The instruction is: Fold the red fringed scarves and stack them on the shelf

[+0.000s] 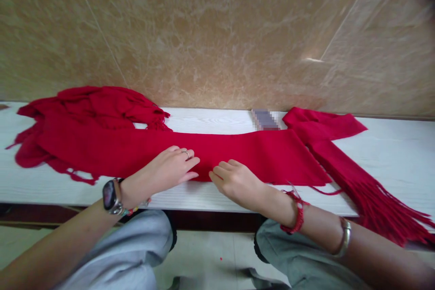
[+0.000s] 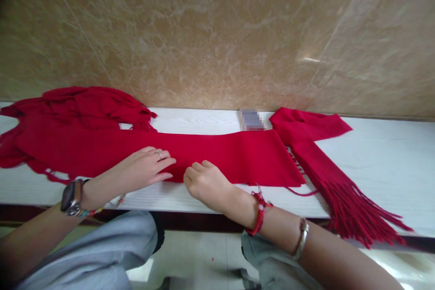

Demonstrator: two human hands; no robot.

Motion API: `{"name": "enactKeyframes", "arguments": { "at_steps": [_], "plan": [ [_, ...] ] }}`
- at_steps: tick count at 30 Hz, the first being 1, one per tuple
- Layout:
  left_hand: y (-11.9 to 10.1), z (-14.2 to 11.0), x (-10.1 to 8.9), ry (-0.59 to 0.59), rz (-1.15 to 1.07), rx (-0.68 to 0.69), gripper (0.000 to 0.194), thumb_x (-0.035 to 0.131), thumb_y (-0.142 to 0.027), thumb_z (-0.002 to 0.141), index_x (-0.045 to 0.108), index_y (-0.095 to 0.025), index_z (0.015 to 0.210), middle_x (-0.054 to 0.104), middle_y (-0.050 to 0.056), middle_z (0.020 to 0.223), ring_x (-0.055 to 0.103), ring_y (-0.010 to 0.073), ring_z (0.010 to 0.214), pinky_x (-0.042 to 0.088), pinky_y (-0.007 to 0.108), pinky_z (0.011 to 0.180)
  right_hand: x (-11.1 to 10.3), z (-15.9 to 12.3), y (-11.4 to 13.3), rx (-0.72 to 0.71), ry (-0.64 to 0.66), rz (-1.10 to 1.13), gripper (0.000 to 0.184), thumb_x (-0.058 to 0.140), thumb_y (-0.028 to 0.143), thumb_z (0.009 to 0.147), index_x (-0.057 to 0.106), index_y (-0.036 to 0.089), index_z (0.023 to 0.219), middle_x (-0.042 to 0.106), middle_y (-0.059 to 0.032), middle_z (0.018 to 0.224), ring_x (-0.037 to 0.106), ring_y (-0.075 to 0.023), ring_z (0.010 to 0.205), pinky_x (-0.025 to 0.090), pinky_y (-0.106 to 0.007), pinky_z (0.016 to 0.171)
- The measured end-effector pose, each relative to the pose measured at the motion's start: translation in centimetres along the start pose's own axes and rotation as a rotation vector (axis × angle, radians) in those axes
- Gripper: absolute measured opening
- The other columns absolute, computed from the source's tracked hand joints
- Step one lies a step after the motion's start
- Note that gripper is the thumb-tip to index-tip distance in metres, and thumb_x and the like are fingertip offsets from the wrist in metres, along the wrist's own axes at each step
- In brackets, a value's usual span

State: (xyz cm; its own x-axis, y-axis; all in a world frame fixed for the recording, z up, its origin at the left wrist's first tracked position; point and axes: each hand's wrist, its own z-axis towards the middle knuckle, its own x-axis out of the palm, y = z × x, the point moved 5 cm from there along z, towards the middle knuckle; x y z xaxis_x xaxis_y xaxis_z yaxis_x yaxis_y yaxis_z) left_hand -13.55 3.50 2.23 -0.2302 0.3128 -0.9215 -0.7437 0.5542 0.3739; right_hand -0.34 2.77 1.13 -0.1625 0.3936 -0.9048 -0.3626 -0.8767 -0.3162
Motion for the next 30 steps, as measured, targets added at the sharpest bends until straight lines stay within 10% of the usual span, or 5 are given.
{"name": "enactKeyframes", "arguments": {
  "at_steps": [9,18,30],
  "plan": [
    [11.1,5.9,1.2,0.244,-0.436,-0.223,0.034,0.045,-0.025,0.084,0.055,-0.011,0.113,0.059,0.009,0.114,0.056,0.0158,0.098,0.038,0.022,0.085,1.2,3.2,1.9,0.019,-0.06,-0.022,0.016,0.048,0.002,0.08,0.058,0.013,0.073,0.059,-0.006,0.069,0.05,-0.0179,0.064,0.031,-0.03,0.052],
    [9.5,12.3,7.3,0.409,-0.646,-0.151,0.038,0.058,-0.036,0.071,0.062,-0.011,0.101,0.066,0.006,0.094,0.056,0.014,0.077,0.039,0.018,0.064,1.0,2.8,2.7,0.045,-0.21,-0.088,0.018,0.051,0.0,0.074,0.053,0.015,0.065,0.053,-0.0039,0.059,0.044,-0.0167,0.056,0.027,-0.029,0.049],
    [9.3,13.7,7.8,0.427,-0.887,-0.064,0.027,0.06,-0.027,0.067,0.064,-0.011,0.088,0.065,0.002,0.078,0.052,0.0125,0.071,0.037,0.02,0.063,0.0,2.5,2.7,0.108,-0.306,-0.106,0.018,0.053,-0.001,0.069,0.055,0.015,0.06,0.05,-0.0031,0.059,0.042,-0.0174,0.057,0.026,-0.031,0.053]
  ]
}}
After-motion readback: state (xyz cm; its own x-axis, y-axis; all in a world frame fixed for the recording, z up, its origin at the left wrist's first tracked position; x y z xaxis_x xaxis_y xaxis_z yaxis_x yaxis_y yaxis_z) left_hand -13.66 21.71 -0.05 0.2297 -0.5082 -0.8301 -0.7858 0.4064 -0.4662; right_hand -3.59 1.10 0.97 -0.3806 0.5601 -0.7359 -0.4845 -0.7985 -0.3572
